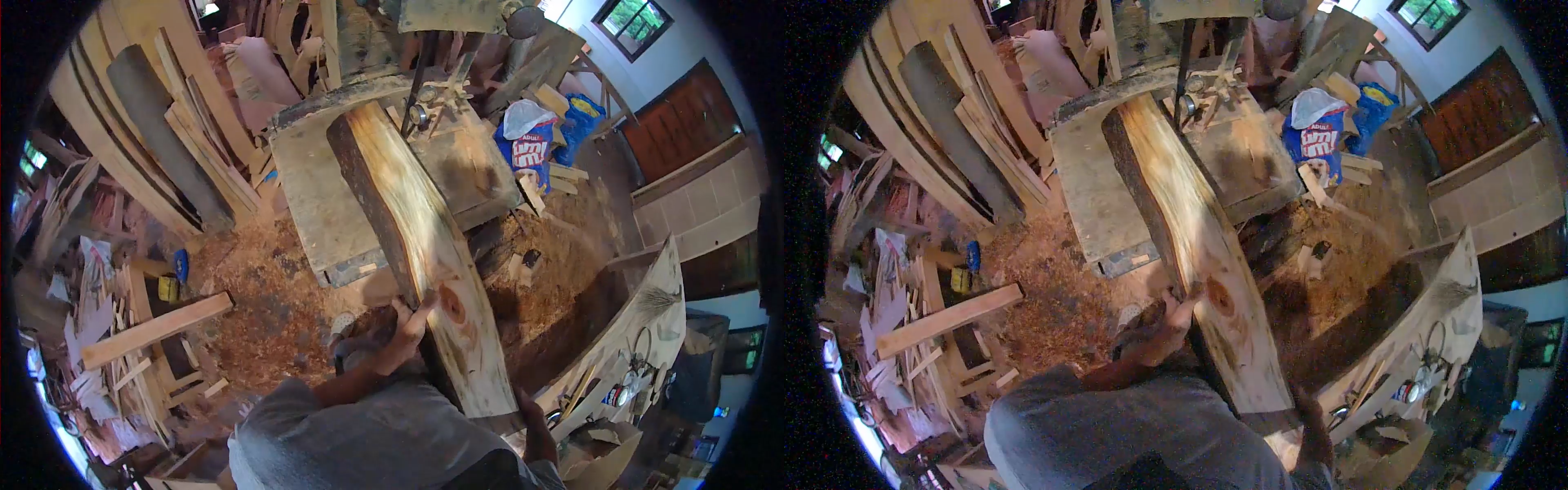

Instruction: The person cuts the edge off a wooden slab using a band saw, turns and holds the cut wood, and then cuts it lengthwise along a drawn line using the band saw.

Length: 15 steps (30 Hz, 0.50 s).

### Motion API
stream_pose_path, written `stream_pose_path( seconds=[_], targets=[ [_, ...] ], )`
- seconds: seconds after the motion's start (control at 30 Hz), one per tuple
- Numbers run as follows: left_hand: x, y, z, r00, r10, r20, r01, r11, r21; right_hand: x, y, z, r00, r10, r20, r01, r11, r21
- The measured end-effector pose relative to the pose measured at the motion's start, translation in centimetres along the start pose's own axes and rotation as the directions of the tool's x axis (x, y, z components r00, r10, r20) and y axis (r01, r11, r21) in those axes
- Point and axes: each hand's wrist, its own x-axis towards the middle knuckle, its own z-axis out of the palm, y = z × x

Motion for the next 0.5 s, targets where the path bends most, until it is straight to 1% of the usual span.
stream_pose_path(
  seconds=[0.1, 0.17, 0.3, 0.37, 0.4, 0.43, 0.5],
  targets=[
    [0.4, 0.9, -0.3, 0.998, 0.002, 0.064, -0.001, 1.0, -0.019, -0.4, -0.2, 0.5, 0.993, 0.112, -0.03, -0.115, 0.98, -0.16],
    [0.1, 1.5, -0.5, 0.992, -0.054, 0.113, 0.056, 0.998, -0.02, -1.1, 0.0, 1.0, 0.991, 0.133, -0.031, -0.137, 0.97, -0.203],
    [-0.5, 3.7, 0.1, 0.984, -0.083, 0.157, 0.088, 0.996, -0.028, -1.8, 0.2, 1.7, 0.99, 0.135, -0.032, -0.139, 0.957, -0.253],
    [-1.1, 4.6, 0.8, 0.991, -0.127, -0.04, 0.129, 0.988, 0.08, -1.9, 0.1, 2.0, 0.991, 0.129, -0.038, -0.134, 0.952, -0.273],
    [-1.2, 5.2, 1.0, 0.991, -0.127, -0.039, 0.13, 0.989, 0.078, -1.6, 0.0, 2.2, 0.991, 0.128, -0.041, -0.135, 0.953, -0.271],
    [-1.2, 5.6, 1.2, 0.987, -0.154, -0.044, 0.159, 0.977, 0.141, -1.8, -0.3, 2.2, 0.991, 0.126, -0.054, -0.137, 0.948, -0.287],
    [-0.9, 5.7, 0.6, 0.981, -0.184, -0.059, 0.192, 0.958, 0.211, -2.3, -0.9, 2.7, 0.989, 0.121, -0.088, -0.143, 0.934, -0.329]
  ],
)
